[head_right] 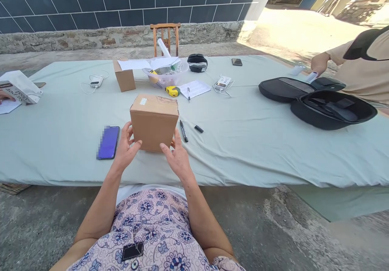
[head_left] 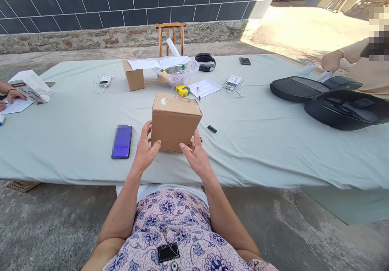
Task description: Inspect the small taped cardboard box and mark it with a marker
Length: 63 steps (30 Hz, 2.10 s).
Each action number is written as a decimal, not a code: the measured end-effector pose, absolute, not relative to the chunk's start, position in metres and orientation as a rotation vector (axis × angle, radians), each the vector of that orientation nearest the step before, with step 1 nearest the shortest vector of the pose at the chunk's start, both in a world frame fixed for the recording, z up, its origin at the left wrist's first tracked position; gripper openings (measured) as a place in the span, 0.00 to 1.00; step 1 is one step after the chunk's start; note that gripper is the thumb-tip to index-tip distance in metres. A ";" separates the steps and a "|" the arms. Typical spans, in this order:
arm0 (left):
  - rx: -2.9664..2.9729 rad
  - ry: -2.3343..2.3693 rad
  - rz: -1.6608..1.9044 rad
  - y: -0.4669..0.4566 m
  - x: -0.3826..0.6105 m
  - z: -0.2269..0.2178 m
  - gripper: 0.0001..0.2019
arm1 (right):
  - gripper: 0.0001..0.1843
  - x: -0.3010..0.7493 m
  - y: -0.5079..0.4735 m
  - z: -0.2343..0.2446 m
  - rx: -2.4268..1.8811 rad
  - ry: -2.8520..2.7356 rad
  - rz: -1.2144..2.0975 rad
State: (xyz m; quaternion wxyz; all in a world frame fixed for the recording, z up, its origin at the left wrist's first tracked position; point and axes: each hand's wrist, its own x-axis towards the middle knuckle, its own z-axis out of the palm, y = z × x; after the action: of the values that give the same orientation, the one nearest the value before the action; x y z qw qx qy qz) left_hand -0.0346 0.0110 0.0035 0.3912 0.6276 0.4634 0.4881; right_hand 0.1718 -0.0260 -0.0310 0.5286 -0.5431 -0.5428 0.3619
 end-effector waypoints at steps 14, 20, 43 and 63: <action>1.598 1.255 1.438 -0.004 -0.039 0.028 0.26 | 0.44 0.182 -0.038 -0.012 -1.303 -1.235 0.819; 1.553 1.272 1.514 -0.003 -0.040 0.027 0.32 | 0.39 0.181 -0.040 -0.001 -1.368 -1.197 0.782; 1.400 1.093 1.371 0.004 -0.035 0.024 0.26 | 0.33 0.184 -0.033 -0.003 -1.081 -1.193 0.888; 1.530 1.075 1.345 0.012 -0.040 0.012 0.32 | 0.26 0.173 -0.035 -0.009 -1.141 -1.024 1.085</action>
State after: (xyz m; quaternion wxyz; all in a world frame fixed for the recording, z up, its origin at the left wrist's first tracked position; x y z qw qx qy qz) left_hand -0.0398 0.0117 0.0122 0.4069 0.6068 0.4264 0.5333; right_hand 0.1727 -0.0350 -0.0088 0.5905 -0.4901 -0.4400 0.4663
